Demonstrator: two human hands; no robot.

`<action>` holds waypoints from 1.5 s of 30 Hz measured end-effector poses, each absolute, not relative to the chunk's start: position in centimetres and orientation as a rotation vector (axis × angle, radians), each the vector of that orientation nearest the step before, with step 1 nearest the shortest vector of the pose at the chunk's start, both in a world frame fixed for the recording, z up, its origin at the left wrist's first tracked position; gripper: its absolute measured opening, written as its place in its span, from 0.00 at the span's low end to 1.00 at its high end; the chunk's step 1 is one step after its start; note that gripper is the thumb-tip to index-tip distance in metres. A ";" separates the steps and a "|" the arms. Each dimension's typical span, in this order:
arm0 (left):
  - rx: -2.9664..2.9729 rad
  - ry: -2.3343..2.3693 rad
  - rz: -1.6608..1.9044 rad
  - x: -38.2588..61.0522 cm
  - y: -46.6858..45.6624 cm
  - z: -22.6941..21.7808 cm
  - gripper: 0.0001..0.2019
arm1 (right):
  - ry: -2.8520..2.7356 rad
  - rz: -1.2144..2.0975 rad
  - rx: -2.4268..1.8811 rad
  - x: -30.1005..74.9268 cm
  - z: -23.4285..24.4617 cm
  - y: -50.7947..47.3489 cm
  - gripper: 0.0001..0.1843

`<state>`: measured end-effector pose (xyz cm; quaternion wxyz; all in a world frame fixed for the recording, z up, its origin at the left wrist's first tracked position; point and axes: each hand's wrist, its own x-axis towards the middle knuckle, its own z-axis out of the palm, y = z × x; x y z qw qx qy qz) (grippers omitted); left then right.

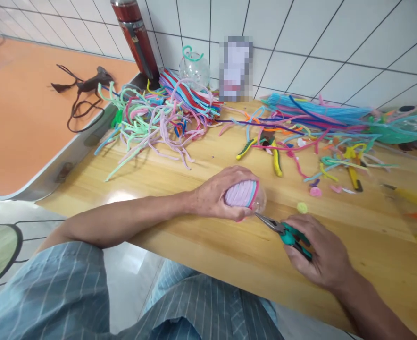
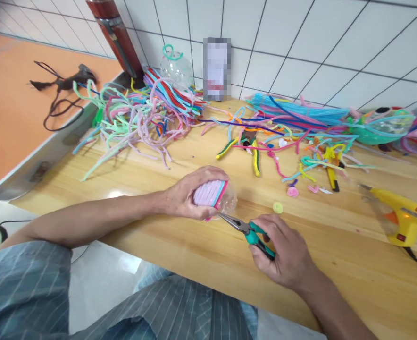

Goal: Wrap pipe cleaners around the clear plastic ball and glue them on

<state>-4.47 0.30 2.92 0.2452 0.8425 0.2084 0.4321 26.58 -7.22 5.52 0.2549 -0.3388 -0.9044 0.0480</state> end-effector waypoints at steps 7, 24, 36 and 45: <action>2.304 0.545 1.185 -4.5 0.3 3.0 0.37 | -2.453 0.124 -0.954 26.2 5.7 -7.2 0.13; 2.282 0.580 1.114 -4.6 0.1 3.2 0.38 | -2.423 0.143 -1.002 26.1 5.3 -7.7 0.14; 2.310 0.549 1.156 -4.5 0.0 3.2 0.40 | -2.434 0.163 -1.015 26.1 5.2 -7.8 0.13; 2.253 0.545 1.134 -4.3 -0.4 3.6 0.44 | -2.448 0.353 -0.972 26.2 5.9 -7.3 0.17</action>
